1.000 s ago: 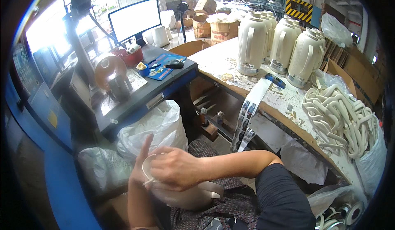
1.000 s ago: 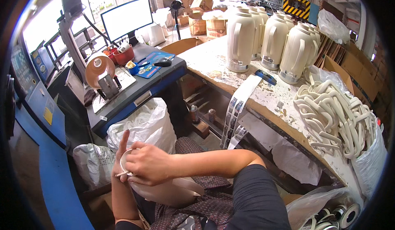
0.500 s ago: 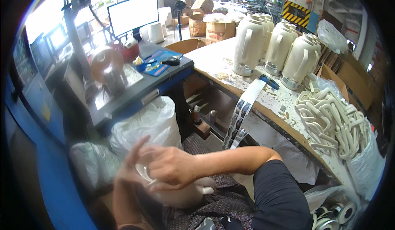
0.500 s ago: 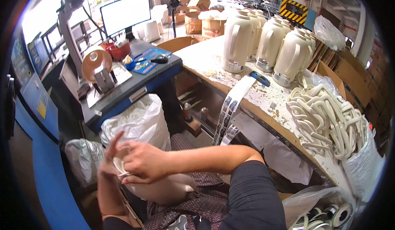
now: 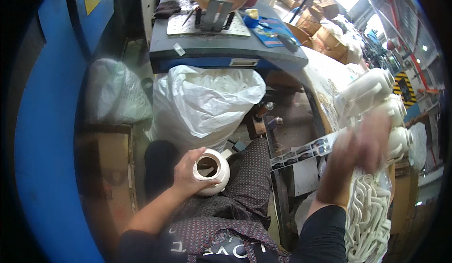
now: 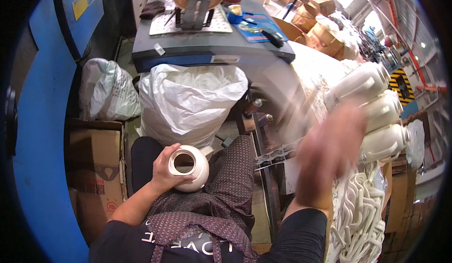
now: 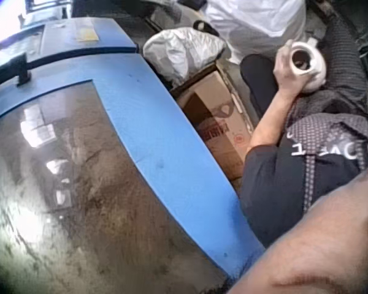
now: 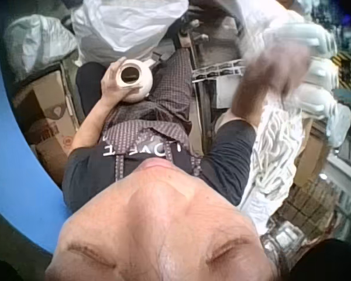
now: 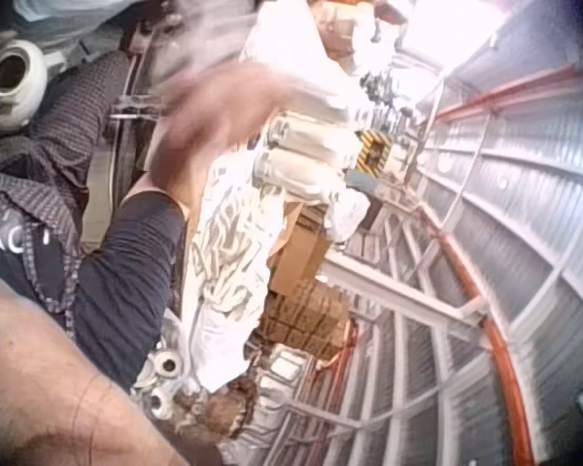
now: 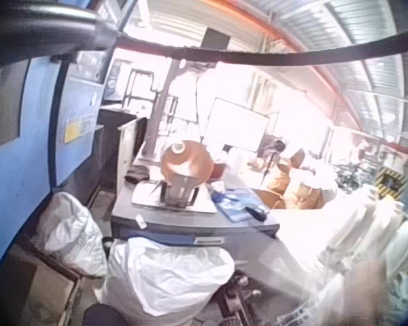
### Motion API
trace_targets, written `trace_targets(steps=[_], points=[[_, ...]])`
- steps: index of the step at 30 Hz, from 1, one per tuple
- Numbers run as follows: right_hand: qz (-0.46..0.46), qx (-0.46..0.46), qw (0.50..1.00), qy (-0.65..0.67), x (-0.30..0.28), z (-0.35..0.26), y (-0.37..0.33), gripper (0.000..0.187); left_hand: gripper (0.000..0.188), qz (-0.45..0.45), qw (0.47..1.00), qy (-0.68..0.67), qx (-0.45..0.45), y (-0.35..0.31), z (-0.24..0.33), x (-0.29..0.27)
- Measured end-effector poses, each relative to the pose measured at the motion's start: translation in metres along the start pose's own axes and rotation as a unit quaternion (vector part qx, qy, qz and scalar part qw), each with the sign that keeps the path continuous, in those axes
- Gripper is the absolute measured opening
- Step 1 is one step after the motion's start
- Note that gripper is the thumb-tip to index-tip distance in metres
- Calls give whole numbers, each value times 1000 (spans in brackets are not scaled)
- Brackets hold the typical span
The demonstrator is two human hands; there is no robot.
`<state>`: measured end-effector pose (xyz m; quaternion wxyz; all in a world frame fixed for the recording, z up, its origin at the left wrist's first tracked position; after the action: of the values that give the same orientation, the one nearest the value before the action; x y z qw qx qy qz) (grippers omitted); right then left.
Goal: The person assembles components of white electric kettles by hand, attaching base rings and internal heating elements before applying stickers to the exterior and sorting parts into bags and boxes.
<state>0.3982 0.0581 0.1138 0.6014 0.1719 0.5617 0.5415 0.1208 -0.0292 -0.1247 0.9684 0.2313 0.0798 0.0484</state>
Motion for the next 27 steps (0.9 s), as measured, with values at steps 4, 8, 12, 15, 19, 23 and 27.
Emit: trace_targets(steps=[4,8,12,15,19,23,27], points=[[-43,149,986,-64,140,90,56,38,44,-86,989,72,98,24,10,-4],[-260,72,963,12,239,-53,23,30,48,-115,983,104,102,23,-11,-8],[-426,137,894,-30,333,-61,-29,29,35,-199,977,54,63,25,-13,-13],[-337,230,901,144,301,-57,-27,35,23,-256,966,4,26,21,-12,-18],[-229,174,929,232,194,-70,-51,30,22,-251,967,-29,42,15,-21,-20],[-303,17,933,192,103,-101,-134,27,40,-151,979,-60,125,27,16,-11],[-497,74,848,168,63,-113,-232,25,95,-107,975,-102,165,33,62,6]])
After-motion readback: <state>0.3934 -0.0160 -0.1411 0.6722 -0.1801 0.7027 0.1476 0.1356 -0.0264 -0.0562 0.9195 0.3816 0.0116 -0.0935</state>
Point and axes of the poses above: each hand's wrist, its own y-axis towards the middle knuckle, its own x-axis out of the palm, z = x × y, the point moved 5 cm from there along y, towards the middle knuckle, and after that the axes turned 11 degrees about -y, right-handed, at the moved point
